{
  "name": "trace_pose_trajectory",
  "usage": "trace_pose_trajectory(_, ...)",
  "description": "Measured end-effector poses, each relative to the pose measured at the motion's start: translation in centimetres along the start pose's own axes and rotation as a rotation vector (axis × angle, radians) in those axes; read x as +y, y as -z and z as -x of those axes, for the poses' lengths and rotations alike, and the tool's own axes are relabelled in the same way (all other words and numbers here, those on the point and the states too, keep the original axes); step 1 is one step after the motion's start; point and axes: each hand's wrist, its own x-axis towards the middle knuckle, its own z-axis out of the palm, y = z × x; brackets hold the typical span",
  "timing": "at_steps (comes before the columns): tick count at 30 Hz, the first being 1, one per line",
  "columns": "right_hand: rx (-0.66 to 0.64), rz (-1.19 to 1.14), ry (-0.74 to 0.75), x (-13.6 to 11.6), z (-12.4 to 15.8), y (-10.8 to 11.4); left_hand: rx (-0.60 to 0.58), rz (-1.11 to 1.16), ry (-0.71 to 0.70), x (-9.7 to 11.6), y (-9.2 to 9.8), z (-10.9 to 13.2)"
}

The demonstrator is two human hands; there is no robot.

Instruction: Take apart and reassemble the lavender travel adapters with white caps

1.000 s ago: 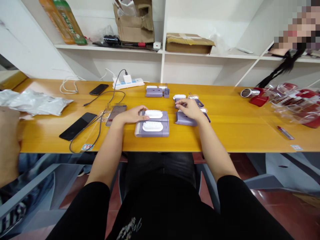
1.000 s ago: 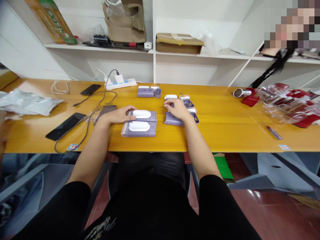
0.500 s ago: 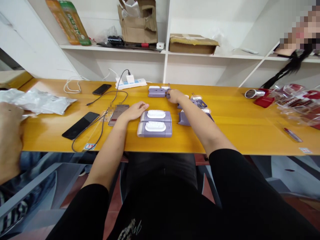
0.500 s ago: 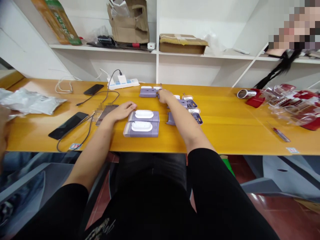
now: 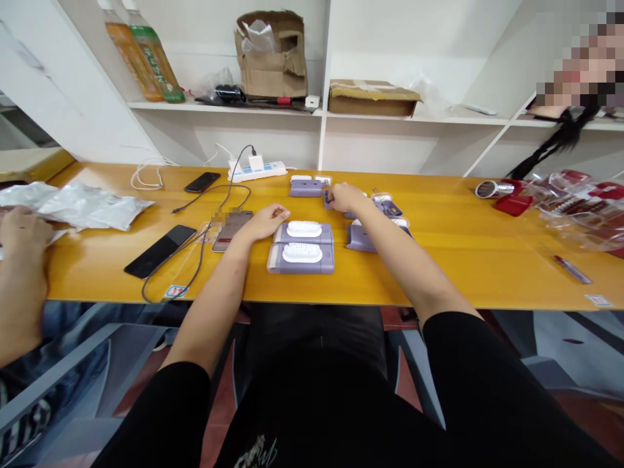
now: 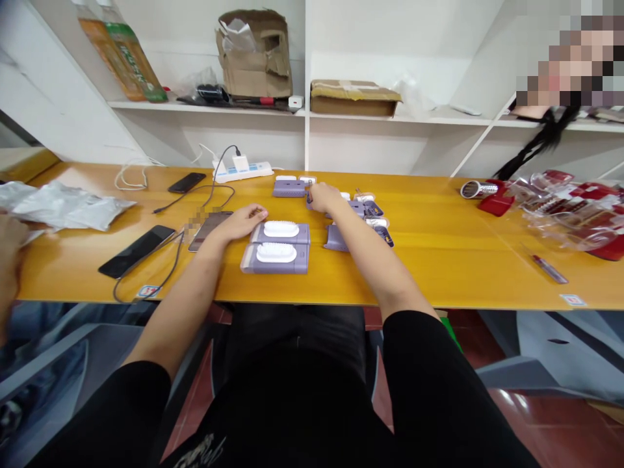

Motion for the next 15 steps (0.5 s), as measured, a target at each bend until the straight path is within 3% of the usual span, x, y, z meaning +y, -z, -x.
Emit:
trace_pose_trajectory(7,0.095,0.031,-0.045,-2.7,-3.6,0.6,0.002,0.005,0.006,-0.1,-0.1,-0.1)
trace_pose_trajectory(11,0.013,0.019,0.056,-4.4,-5.5,0.1,0.01,0.007,0.007,-0.2,0.0,0.0)
trace_pose_trajectory(15,-0.065,0.023,0.129,-5.4,-5.4,-0.8,0.032,0.064,0.045,-0.3,-0.3,-0.2)
